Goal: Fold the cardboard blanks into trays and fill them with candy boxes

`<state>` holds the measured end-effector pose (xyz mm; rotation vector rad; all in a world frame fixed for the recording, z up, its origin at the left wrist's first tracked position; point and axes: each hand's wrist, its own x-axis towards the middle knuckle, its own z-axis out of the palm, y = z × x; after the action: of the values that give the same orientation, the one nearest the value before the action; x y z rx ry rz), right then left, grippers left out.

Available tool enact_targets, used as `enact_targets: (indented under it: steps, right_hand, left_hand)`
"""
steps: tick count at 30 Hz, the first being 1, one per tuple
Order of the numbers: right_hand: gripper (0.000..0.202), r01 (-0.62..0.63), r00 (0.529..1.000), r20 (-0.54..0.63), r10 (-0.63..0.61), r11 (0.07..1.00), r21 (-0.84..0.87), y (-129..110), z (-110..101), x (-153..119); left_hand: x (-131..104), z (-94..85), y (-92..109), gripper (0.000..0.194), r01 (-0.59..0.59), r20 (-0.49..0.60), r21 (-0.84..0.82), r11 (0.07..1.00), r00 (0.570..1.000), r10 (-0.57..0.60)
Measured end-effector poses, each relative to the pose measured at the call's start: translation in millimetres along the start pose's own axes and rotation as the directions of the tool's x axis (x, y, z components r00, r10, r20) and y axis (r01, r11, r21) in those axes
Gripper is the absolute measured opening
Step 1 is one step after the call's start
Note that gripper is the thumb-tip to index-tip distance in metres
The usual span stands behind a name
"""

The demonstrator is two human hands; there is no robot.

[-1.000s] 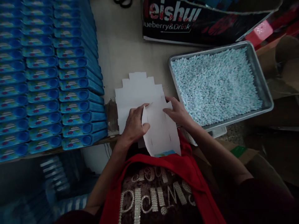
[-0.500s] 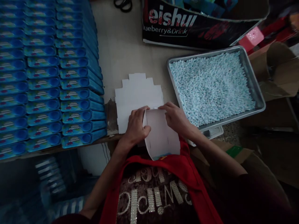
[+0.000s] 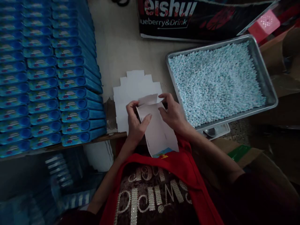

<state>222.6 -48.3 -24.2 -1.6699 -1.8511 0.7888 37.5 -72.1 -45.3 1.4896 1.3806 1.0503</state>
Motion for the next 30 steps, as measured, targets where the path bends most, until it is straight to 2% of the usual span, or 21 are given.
enact_targets:
  steps: [2, 3, 4, 7, 9, 12, 16, 20, 23, 26, 28, 30]
  right_hand:
    - [0.050, -0.053, 0.998, -0.044, 0.055, 0.998, 0.046, -1, 1, -5]
    - [0.052, -0.072, 0.995, -0.060, 0.076, 0.995, 0.071, 1, 1, -6]
    - [0.052, -0.086, 0.993, -0.072, 0.094, 0.991, 0.103, 3, 1, -8]
    - [0.047, -0.120, 0.988, -0.076, 0.136, 0.975, 0.188, 10, -2, -8]
    - [0.048, -0.113, 0.992, -0.042, 0.122, 0.978, 0.174, 11, -4, -5]
    - [0.056, -0.068, 0.998, 0.026, 0.065, 0.990, 0.121, 9, -6, -1]
    - [0.044, -0.067, 0.997, 0.050, 0.059, 0.979, 0.195, 8, -5, 2]
    - [0.049, -0.038, 0.997, 0.075, 0.030, 0.993, 0.110, 5, -12, 7]
    - [0.047, 0.005, 0.980, 0.197, -0.011, 0.999, 0.034, -4, -27, 18]
    - [0.038, 0.106, 0.942, 0.331, -0.050, 0.982, -0.155, -16, -37, 40]
    - [0.029, 0.240, 0.908, 0.403, -0.111, 0.928, -0.286, -24, -33, 57]
    - [0.022, 0.363, 0.857, 0.487, -0.167, 0.868, -0.341, -29, -19, 73]
  left_hand:
    - [0, 6.5, 6, 0.080, 0.026, -0.054, -0.017, 1.000, 0.998, -0.027]
    - [1, 8.4, 9, 0.082, 0.026, -0.077, -0.013, 1.000, 0.997, -0.027]
    - [1, 9.3, 12, 0.076, 0.026, -0.078, 0.008, 1.000, 0.997, -0.026]
    - [4, 6.4, 16, 0.040, 0.019, -0.058, 0.078, 0.997, 0.998, -0.014]
    - [6, 1.7, 18, 0.025, -0.004, -0.045, 0.127, 0.992, 0.999, 0.009]
    - [11, -5.7, 20, 0.018, 0.005, -0.029, 0.146, 0.989, 1.000, -0.001]
    - [22, -13.2, 22, 0.033, 0.157, -0.066, 0.046, 0.987, 0.986, -0.154]
    - [32, -16.5, 21, 0.017, 0.160, -0.042, 0.166, 0.973, 0.987, -0.155]
    - [34, -17.1, 20, 0.017, 0.133, -0.004, 0.208, 0.969, 0.991, -0.135]
    - [35, -18.0, 19, 0.016, 0.118, 0.026, 0.304, 0.945, 0.991, -0.132]
    - [38, -19.0, 19, 0.017, 0.101, 0.042, 0.391, 0.915, 0.991, -0.127]
    - [43, -20.0, 18, 0.019, 0.079, 0.047, 0.455, 0.887, 0.992, -0.113]
